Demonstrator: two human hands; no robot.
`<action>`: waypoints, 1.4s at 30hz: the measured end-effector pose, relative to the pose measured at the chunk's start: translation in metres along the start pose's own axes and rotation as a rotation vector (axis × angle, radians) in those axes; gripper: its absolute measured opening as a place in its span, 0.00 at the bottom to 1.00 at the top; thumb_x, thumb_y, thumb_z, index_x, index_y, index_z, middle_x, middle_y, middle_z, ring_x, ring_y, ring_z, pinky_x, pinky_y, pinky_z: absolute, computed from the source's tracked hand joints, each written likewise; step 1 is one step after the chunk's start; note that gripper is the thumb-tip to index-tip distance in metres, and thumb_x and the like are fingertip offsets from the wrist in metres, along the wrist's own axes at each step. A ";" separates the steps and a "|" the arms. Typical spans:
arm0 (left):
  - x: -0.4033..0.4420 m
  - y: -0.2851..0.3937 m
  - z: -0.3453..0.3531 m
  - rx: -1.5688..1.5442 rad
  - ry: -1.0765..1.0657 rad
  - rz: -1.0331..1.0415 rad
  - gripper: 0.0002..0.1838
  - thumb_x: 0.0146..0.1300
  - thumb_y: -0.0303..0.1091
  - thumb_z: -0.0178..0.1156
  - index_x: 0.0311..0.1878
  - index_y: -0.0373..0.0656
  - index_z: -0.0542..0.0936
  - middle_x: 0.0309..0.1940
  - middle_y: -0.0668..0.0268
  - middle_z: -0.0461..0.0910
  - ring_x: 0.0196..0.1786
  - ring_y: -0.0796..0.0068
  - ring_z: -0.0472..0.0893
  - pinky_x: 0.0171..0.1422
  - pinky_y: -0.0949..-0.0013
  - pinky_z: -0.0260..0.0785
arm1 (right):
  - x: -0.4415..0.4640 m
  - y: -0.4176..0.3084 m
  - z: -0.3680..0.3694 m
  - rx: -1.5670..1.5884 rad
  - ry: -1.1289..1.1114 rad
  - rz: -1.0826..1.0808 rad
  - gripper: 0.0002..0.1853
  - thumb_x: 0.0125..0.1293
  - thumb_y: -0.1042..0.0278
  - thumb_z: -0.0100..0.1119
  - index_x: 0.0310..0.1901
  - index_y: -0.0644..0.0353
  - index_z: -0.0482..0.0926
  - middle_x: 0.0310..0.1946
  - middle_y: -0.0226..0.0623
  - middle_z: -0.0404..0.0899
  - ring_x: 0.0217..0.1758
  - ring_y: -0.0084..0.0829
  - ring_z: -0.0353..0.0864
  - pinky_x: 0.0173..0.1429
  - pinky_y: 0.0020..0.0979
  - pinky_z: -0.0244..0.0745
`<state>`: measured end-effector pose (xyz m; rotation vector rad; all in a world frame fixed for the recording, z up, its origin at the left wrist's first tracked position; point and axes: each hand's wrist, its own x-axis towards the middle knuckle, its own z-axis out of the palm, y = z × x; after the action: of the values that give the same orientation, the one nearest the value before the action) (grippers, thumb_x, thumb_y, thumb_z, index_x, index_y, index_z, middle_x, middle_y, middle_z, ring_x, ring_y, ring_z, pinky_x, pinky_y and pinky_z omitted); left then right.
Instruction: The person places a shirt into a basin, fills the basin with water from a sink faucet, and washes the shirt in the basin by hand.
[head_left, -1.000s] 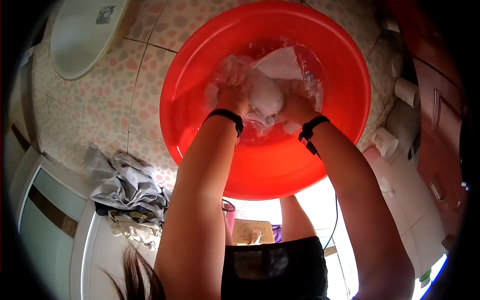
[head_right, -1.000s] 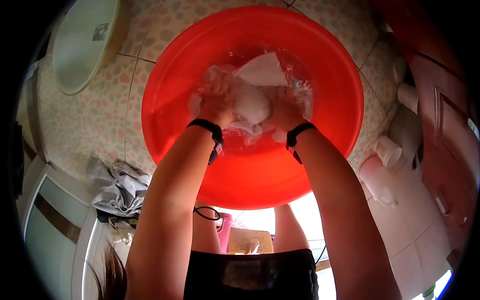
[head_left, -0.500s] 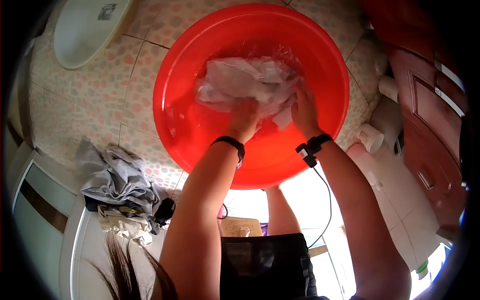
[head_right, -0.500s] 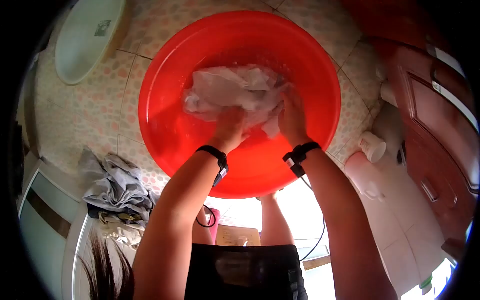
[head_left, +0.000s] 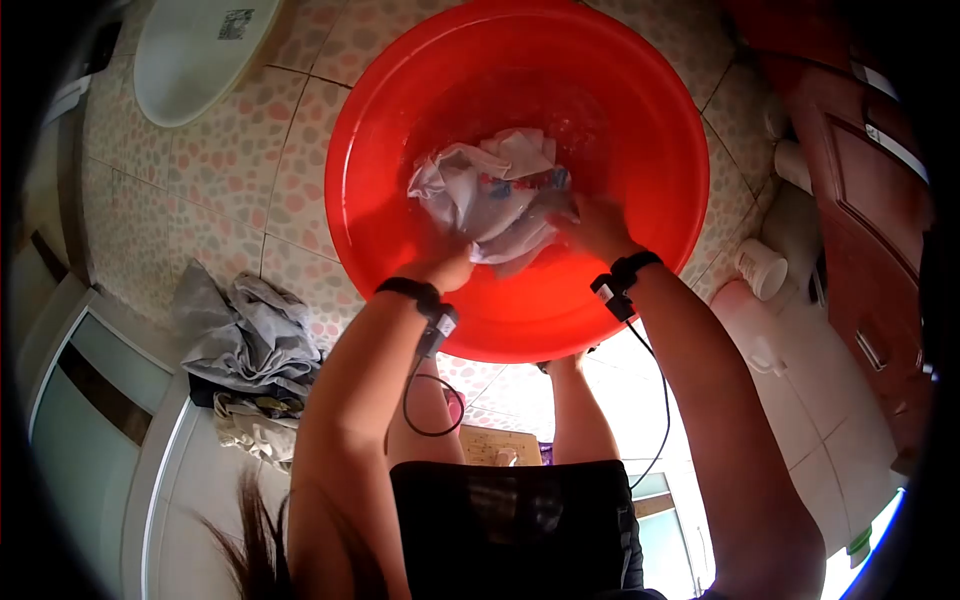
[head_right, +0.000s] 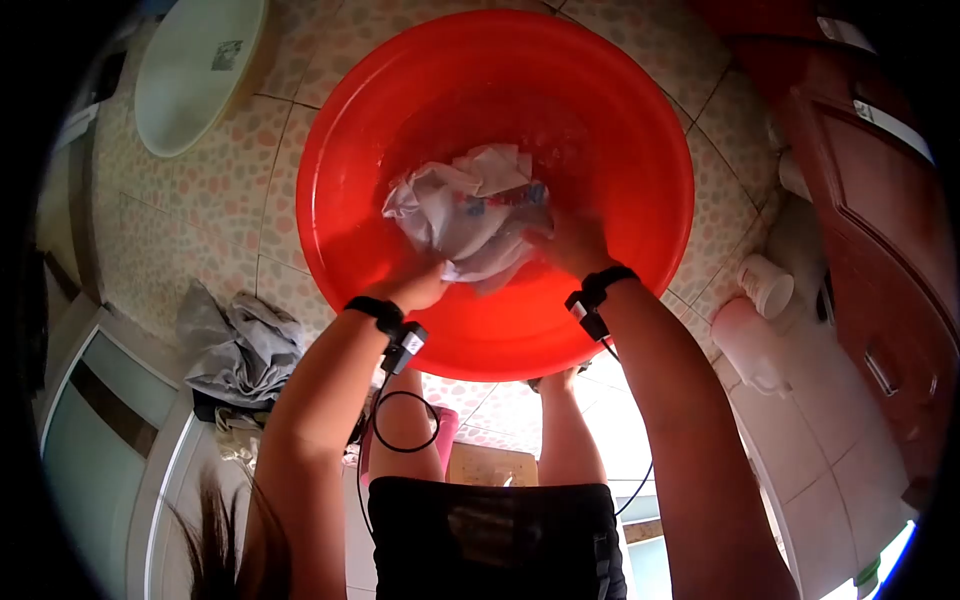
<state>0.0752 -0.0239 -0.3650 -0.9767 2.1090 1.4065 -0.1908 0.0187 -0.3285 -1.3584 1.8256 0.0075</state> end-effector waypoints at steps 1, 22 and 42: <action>-0.014 0.014 -0.028 -0.112 0.047 -0.107 0.11 0.60 0.36 0.51 0.39 0.41 0.78 0.36 0.51 0.79 0.42 0.49 0.78 0.46 0.55 0.68 | -0.005 0.000 0.002 0.079 -0.164 0.102 0.21 0.56 0.56 0.57 0.47 0.63 0.73 0.36 0.51 0.77 0.39 0.46 0.77 0.46 0.42 0.69; -0.103 0.140 -0.220 -1.045 0.543 0.331 0.12 0.57 0.24 0.46 0.43 0.32 0.75 0.41 0.63 0.73 0.43 0.76 0.72 0.48 0.77 0.61 | -0.126 -0.111 -0.208 0.744 0.424 -0.228 0.07 0.59 0.83 0.48 0.39 0.68 0.73 0.38 0.36 0.70 0.41 0.25 0.68 0.48 0.21 0.63; -0.046 0.050 -0.125 0.242 0.317 0.295 0.13 0.45 0.24 0.58 0.37 0.44 0.81 0.52 0.62 0.71 0.55 0.62 0.69 0.59 0.55 0.58 | -0.037 -0.009 -0.046 -0.304 0.341 -0.408 0.19 0.48 0.77 0.57 0.45 0.55 0.77 0.49 0.38 0.70 0.52 0.41 0.68 0.54 0.43 0.61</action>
<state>0.0724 -0.1116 -0.2529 -0.8634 2.6760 1.1399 -0.2091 0.0231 -0.2719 -2.0330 1.8355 -0.1776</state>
